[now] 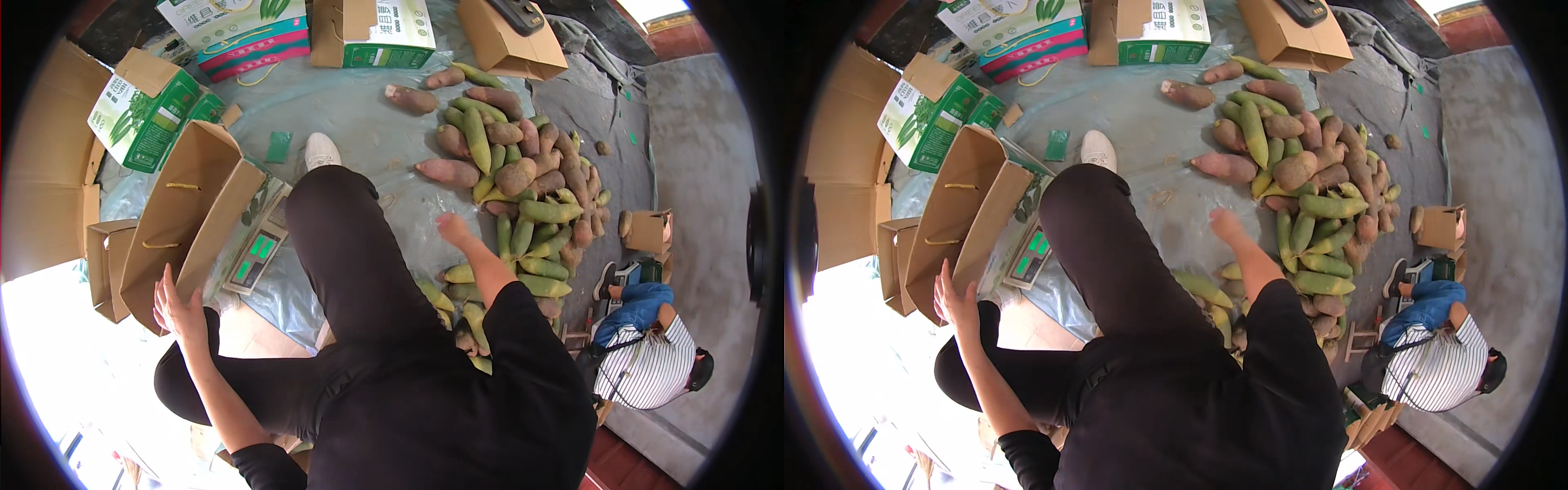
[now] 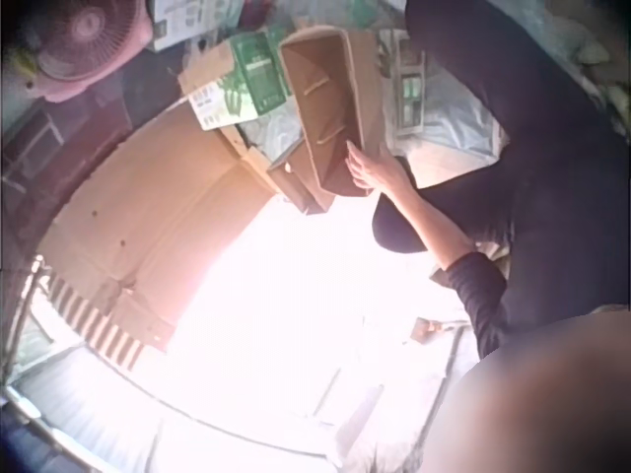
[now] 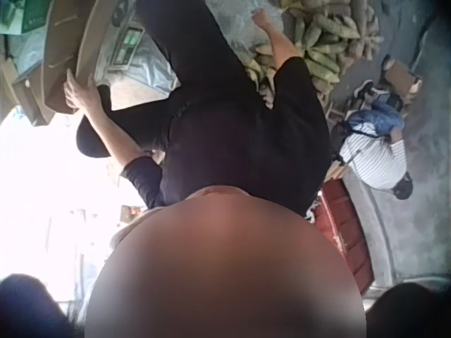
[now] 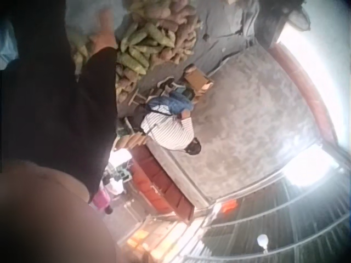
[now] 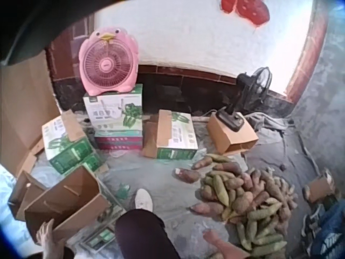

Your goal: Sort and weigh vegetables into cardboard boxes.

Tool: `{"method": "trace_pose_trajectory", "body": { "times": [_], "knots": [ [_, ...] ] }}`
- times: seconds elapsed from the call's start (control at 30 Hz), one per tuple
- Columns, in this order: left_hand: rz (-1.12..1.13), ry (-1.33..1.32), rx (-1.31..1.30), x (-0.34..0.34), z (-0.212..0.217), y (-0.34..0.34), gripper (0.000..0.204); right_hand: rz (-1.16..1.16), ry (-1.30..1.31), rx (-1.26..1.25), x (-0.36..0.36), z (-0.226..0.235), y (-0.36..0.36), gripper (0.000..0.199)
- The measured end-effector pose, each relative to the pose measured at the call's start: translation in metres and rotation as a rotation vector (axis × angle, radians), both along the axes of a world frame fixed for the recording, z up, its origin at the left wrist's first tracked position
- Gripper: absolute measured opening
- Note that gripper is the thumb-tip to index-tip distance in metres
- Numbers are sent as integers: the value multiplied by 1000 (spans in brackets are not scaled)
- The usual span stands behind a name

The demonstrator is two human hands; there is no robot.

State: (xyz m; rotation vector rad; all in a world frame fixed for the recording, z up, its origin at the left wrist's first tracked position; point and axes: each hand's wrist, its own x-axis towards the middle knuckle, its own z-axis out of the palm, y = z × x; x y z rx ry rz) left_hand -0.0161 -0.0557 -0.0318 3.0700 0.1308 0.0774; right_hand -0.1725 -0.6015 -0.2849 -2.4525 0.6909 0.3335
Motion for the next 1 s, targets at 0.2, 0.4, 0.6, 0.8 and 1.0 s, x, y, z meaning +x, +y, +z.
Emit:
{"method": "trace_pose_trajectory", "body": {
  "times": [0.2,0.4,0.6,0.8,1.0],
  "knots": [
    [66,17,-11,5,-9,1,51,-273,18,-153,55,22,-80,41],
    [125,-17,21,2,0,-4,32,-566,6,-239,104,36,-109,50],
    [118,-24,-9,11,-11,-14,24,-692,13,-139,108,8,-159,77],
    [185,-32,20,10,4,-10,22,-668,258,-249,149,31,-111,82],
    [187,-34,-47,12,6,-12,18,-689,33,-91,144,-11,-137,69]
  ]
}}
